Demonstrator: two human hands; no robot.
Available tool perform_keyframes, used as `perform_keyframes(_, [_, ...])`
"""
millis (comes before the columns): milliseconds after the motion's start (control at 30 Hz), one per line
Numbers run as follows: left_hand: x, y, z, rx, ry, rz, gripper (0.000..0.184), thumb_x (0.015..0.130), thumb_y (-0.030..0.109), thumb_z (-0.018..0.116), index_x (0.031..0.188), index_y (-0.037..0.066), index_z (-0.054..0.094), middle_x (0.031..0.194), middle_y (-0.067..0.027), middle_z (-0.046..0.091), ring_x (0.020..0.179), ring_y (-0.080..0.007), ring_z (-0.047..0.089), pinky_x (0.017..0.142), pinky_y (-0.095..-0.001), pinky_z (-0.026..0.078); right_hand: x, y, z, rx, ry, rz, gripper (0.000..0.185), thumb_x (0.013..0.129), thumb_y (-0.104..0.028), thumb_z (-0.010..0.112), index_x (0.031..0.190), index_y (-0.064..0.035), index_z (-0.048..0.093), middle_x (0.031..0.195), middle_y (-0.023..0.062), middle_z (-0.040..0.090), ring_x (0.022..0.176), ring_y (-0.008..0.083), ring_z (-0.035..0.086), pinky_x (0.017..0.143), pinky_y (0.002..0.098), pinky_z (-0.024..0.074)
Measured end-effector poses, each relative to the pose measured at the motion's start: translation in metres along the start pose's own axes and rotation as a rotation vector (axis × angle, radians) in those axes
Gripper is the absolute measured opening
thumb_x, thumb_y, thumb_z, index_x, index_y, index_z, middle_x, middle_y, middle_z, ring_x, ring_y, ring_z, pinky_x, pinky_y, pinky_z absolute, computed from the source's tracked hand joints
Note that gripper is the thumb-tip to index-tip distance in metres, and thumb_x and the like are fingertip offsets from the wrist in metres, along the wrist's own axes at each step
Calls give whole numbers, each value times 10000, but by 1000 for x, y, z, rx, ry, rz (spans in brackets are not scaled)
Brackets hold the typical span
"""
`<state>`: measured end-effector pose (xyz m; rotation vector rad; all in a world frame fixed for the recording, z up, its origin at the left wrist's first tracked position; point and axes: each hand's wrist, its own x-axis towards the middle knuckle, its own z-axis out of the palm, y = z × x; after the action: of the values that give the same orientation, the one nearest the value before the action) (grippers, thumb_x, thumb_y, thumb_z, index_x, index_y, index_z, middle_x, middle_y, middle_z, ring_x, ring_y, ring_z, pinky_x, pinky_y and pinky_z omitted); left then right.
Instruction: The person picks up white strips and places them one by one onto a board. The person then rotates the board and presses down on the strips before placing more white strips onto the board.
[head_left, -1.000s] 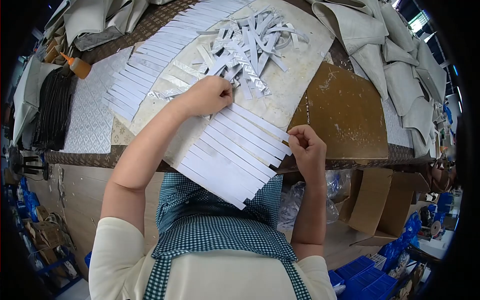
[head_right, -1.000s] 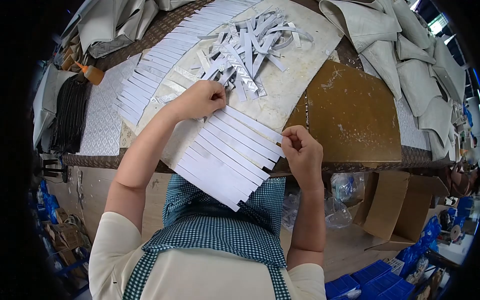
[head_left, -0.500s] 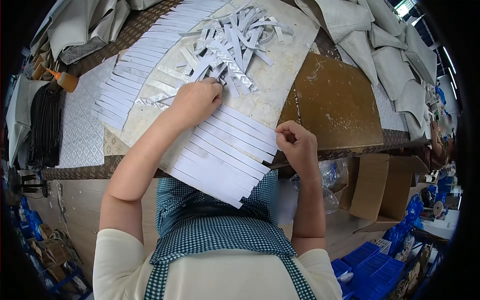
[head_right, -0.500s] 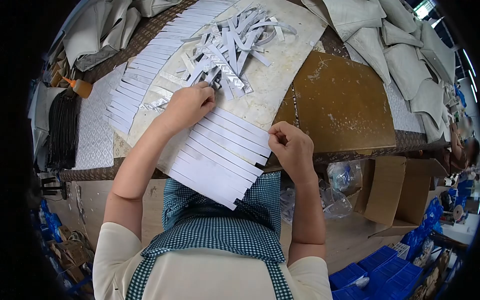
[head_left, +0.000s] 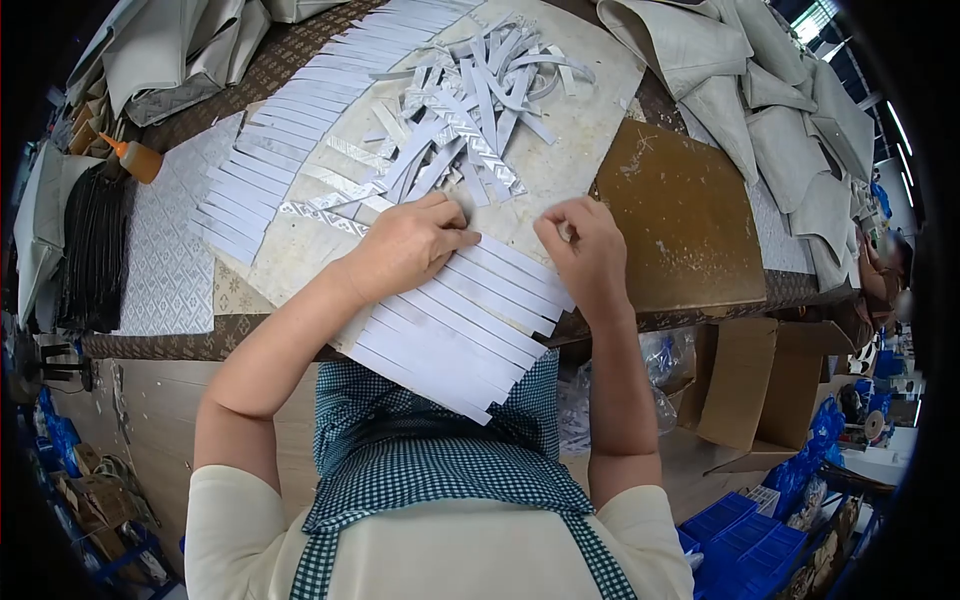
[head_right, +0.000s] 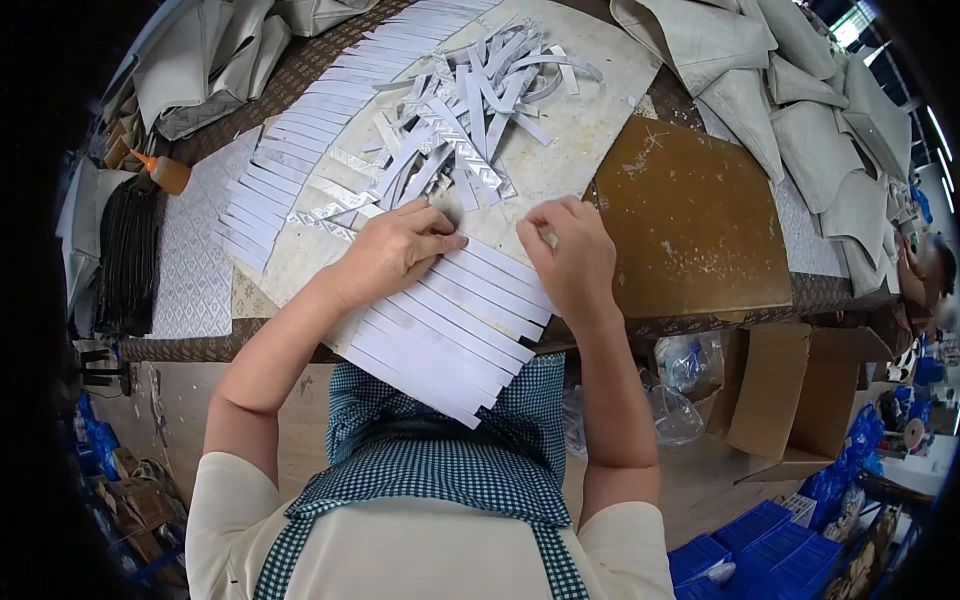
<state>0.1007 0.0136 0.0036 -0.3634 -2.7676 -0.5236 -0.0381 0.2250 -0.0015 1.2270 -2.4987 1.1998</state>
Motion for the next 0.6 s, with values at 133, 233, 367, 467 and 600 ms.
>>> perform_keyframes(133, [7, -4, 6, -88, 62, -105, 248, 815, 38, 654, 1041, 70, 750, 958, -66, 635, 937, -233, 629, 784, -343, 559, 38, -15, 29, -1, -60, 155, 139, 838, -187, 745, 849, -75, 664, 893, 48, 660, 879, 252, 640, 732, 393, 509])
perform_keyframes(233, [10, -7, 12, -128, 133, -154, 248, 839, 40, 643, 1065, 62, 741, 974, -79, 642, 928, -255, 637, 793, -362, 555, 49, -12, 41, -59, -39, 108, 150, 841, -191, 740, 853, -75, 645, 878, 48, 658, 873, 257, 644, 725, 398, 506])
perform_keyframes(367, [15, -11, 5, -348, 158, -403, 230, 914, 86, 647, 1129, 44, 716, 1011, -76, 679, 893, -210, 664, 798, -325, 545, 45, -4, 34, -21, 24, 89, 134, 834, -161, 738, 888, -64, 662, 832, 67, 655, 755, 227, 620, 690, 358, 503])
perform_keyframes(467, [16, -25, 6, -820, 210, -639, 354, 1004, 188, 627, 1298, -10, 610, 1099, -69, 697, 853, -114, 647, 744, -261, 527, 30, 6, 20, 149, 81, -26, 77, 866, -63, 704, 906, -25, 650, 739, 21, 624, 677, 98, 576, 634, 252, 474])
perform_keyframes(600, [23, -18, -10, -1175, 294, -685, 504, 1023, 293, 603, 1427, 13, 491, 1036, -67, 670, 739, -89, 607, 613, -229, 487, -5, 0, -3, 356, -43, 199, 56, 895, 8, 672, 894, -4, 617, 714, -39, 561, 675, 8, 506, 601, 185, 430])
